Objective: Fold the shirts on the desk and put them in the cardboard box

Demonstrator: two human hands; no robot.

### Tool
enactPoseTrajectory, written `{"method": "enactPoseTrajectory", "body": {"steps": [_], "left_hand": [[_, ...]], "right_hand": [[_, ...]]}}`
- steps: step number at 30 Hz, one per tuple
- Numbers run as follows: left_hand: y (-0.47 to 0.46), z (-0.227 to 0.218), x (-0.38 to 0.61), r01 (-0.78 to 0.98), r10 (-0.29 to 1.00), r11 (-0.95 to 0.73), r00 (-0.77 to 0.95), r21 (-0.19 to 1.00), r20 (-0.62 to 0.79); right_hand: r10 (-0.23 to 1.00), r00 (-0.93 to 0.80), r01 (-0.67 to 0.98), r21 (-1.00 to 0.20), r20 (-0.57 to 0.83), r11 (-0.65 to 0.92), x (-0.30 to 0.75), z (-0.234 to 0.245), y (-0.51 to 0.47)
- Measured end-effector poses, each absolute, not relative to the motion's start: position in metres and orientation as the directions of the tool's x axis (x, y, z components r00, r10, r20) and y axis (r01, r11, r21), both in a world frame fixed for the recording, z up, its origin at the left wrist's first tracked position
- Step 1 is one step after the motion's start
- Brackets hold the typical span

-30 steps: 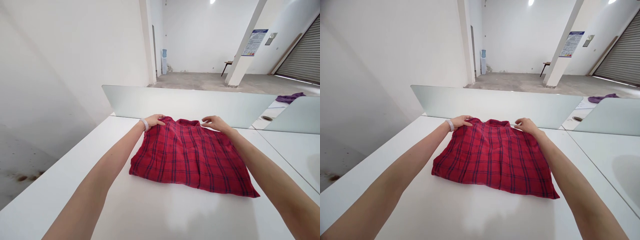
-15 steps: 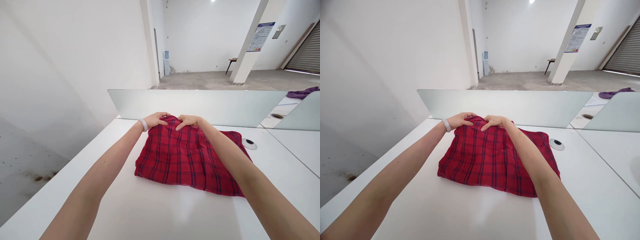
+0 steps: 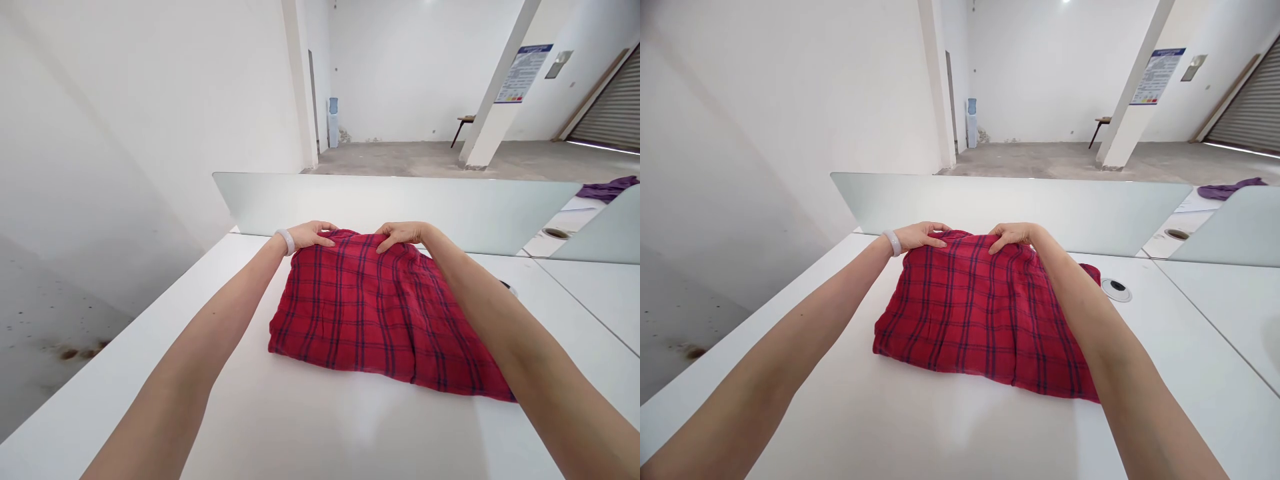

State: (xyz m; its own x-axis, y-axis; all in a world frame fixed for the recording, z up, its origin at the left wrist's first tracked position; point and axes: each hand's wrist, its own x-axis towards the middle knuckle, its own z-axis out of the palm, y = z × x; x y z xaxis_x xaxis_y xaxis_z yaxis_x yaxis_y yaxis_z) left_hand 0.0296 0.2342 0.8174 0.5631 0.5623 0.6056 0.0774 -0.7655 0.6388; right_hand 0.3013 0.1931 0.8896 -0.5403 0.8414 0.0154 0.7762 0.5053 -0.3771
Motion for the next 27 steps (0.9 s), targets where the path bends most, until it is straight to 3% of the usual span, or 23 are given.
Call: {"method": "enactPoseTrajectory", "body": {"steps": [2, 5, 7, 10, 12, 17, 22, 24, 27], "left_hand": [[0.247, 0.819, 0.027, 0.109, 0.575, -0.769, 0.548, 0.63, 0.607], [0.27, 0.819, 0.027, 0.2, 0.603, -0.782, 0.481, 0.59, 0.636], [0.286, 0.814, 0.03, 0.321, 0.628, -0.778, 0.413, 0.54, 0.659], [0.307, 0.804, 0.032, 0.537, 0.682, -0.701, 0.312, 0.469, 0.661], [0.317, 0.796, 0.03, 0.598, 0.717, -0.65, 0.278, 0.469, 0.639], [0.323, 0.781, 0.021, 0.542, 0.795, -0.575, 0.19, 0.613, 0.577], [0.316, 0.763, 0.021, 0.563, 0.761, -0.547, 0.025, 0.62, 0.649], [0.311, 0.757, 0.022, 0.572, 0.735, -0.541, -0.035, 0.617, 0.678], [0.304, 0.752, 0.024, 0.596, 0.696, -0.529, -0.102, 0.604, 0.711]], "right_hand": [[0.837, -0.545, 0.774, -0.352, 0.055, 0.526, 0.305, 0.894, 0.197], [0.78, -0.577, 0.723, -0.292, 0.242, 0.626, 0.308, 0.894, 0.212], [0.746, -0.554, 0.761, -0.139, 0.37, 0.634, 0.311, 0.89, 0.229], [0.75, -0.48, 0.873, 0.163, 0.454, 0.46, 0.316, 0.88, 0.256], [0.745, -0.45, 0.893, 0.249, 0.492, 0.375, 0.32, 0.873, 0.268], [0.668, -0.421, 0.906, 0.243, 0.614, 0.347, 0.334, 0.863, 0.263], [0.431, -0.358, 0.902, 0.189, 0.828, 0.387, 0.392, 0.859, 0.221], [0.425, -0.225, 0.963, 0.132, 0.877, 0.237, 0.429, 0.857, 0.201], [0.533, 0.049, 0.996, -0.002, 0.845, -0.088, 0.475, 0.85, 0.176]]}}
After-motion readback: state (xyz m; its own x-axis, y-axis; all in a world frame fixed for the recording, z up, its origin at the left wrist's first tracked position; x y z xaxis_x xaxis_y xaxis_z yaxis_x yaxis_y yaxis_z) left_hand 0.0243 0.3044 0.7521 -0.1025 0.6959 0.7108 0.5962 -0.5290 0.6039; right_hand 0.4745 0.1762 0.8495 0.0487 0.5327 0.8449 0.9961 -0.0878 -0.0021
